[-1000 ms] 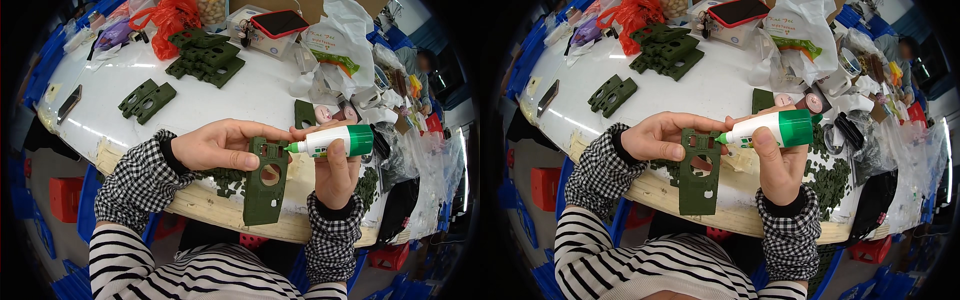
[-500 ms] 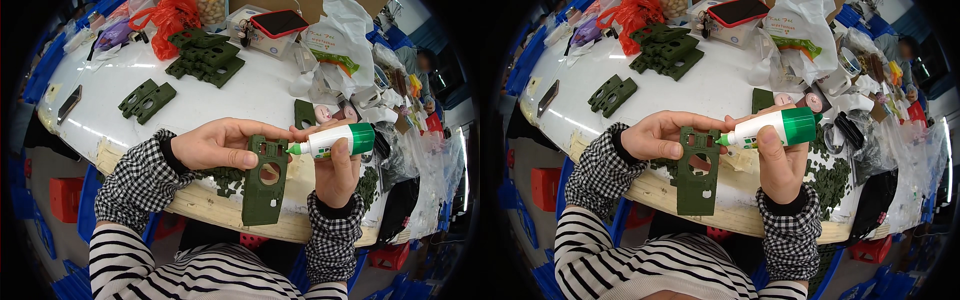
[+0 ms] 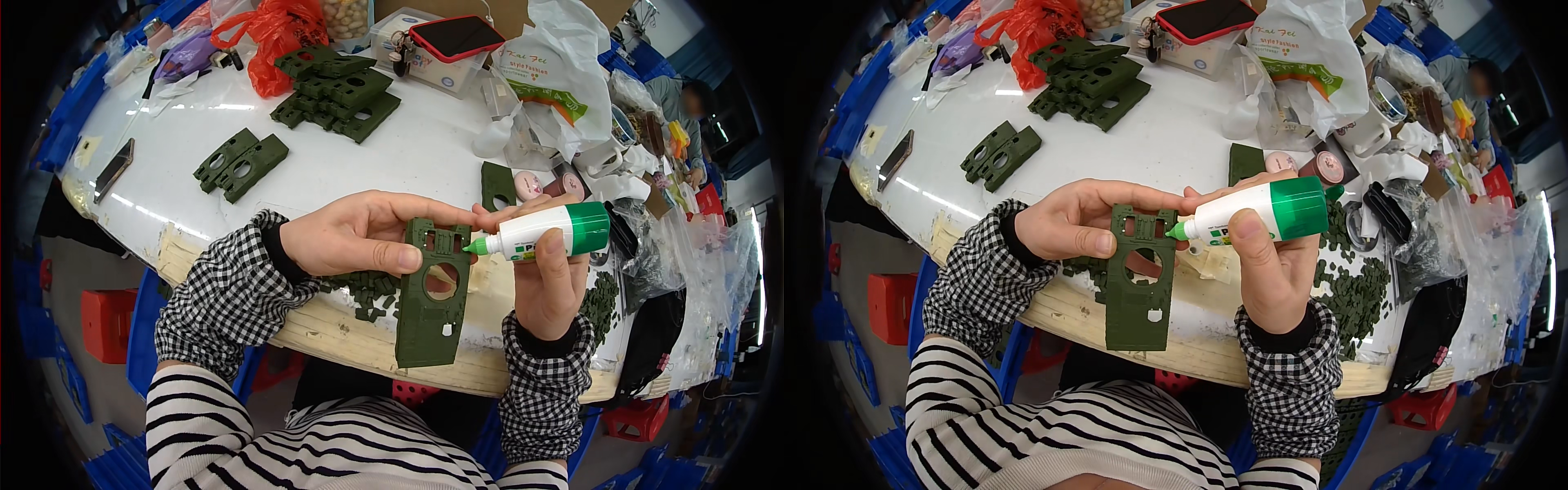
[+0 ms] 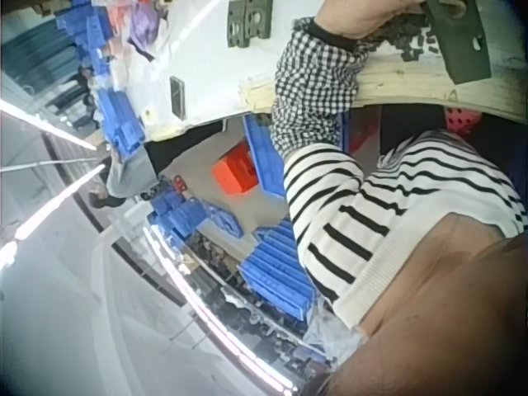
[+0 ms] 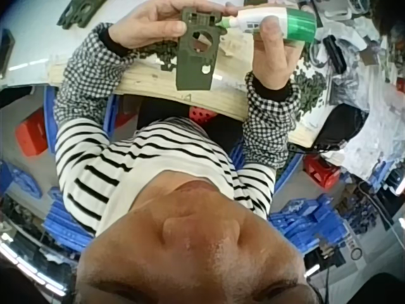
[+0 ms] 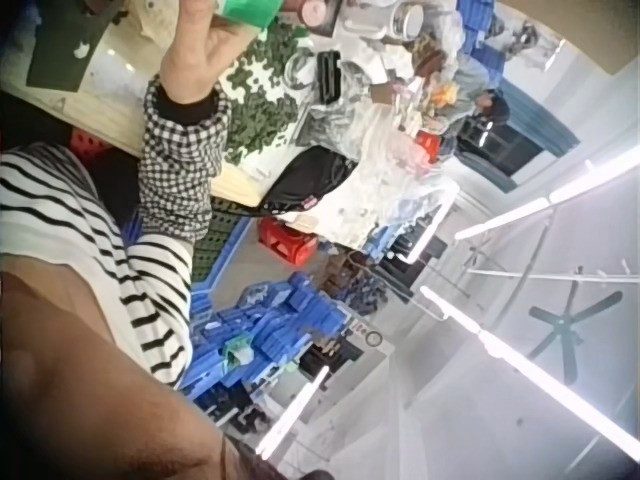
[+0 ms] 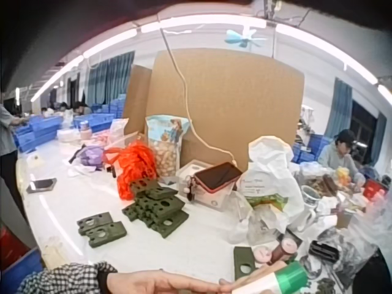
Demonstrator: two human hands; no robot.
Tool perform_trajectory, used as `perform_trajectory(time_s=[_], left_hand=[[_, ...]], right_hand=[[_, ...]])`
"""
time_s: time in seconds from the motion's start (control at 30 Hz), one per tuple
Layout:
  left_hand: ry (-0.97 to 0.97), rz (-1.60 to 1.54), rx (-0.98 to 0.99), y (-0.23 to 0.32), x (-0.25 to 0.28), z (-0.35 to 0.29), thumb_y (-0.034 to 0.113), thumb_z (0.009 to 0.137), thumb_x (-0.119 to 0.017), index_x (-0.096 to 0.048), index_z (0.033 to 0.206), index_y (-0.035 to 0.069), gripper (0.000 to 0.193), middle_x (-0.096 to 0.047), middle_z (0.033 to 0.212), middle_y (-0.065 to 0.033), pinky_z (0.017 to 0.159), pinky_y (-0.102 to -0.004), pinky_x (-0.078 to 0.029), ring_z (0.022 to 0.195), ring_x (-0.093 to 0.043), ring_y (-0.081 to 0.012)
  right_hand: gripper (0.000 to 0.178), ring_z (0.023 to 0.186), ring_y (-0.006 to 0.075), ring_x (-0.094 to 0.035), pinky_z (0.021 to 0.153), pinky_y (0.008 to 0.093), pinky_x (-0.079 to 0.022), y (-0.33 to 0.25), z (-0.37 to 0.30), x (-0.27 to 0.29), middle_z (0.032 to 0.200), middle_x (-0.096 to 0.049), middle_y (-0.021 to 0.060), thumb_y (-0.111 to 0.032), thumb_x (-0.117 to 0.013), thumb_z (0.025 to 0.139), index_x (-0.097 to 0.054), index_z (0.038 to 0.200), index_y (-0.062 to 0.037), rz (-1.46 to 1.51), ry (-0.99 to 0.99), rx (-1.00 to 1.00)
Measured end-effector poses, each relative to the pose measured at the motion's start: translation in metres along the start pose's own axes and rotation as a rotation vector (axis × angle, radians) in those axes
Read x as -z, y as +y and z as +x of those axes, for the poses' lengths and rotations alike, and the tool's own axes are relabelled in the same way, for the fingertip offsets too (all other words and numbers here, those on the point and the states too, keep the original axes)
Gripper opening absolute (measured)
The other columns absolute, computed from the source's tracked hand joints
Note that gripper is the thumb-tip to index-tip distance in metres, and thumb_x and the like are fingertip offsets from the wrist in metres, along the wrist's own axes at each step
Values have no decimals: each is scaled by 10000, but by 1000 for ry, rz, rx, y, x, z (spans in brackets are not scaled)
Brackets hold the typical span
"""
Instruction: Assembling toy tank models by gluing small white circular components onto green tank bodies.
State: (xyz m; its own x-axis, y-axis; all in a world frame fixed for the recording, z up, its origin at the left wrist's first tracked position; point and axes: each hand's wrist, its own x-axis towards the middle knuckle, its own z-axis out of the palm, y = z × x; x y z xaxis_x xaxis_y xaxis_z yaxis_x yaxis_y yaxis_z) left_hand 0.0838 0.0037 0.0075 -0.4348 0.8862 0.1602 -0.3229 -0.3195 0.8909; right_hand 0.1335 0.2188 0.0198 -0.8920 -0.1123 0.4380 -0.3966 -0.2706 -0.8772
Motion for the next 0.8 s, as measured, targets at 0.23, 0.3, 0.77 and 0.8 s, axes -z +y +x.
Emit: perform_trajectory(time_s=[0.23, 0.3, 0.77, 0.8], left_hand=[[-3, -4, 4, -1, 1, 0, 185, 919, -572, -331, 1394, -19, 571, -497, 1296, -143, 967, -373, -461, 1112, -555, -219], [14, -5, -12, -2, 0, 0, 182, 917, -575, -333, 1392, -22, 570, -494, 1301, -143, 967, -373, -462, 1118, -552, -220], [486, 141, -357, 20, 23, -28, 246, 795, -724, -400, 1251, 36, 598, -524, 1227, -136, 978, -401, -451, 1141, -540, -235], [561, 216, -418, 22, 24, -38, 220, 819, -699, -398, 1251, 37, 557, -527, 1220, -124, 968, -377, -456, 1140, -542, -227]], right_hand=[[259, 868, 234, -636, 922, 426, -484, 0, 0, 1, 907, -628, 172, -202, -540, 928, -517, 1011, 43, 28, 11, 12], [303, 901, 262, -623, 942, 476, -460, -1, 0, 1, 900, -595, 155, -286, -480, 950, -477, 1008, 11, -16, -5, -13], [337, 937, 310, -630, 895, 422, -492, 6, 3, 21, 1054, -571, 167, -294, -451, 979, -397, 1196, -42, 336, 232, -17], [320, 938, 287, -628, 891, 416, -498, 5, 4, 26, 1041, -575, 180, -290, -450, 979, -421, 1168, -34, 332, 201, 10]])
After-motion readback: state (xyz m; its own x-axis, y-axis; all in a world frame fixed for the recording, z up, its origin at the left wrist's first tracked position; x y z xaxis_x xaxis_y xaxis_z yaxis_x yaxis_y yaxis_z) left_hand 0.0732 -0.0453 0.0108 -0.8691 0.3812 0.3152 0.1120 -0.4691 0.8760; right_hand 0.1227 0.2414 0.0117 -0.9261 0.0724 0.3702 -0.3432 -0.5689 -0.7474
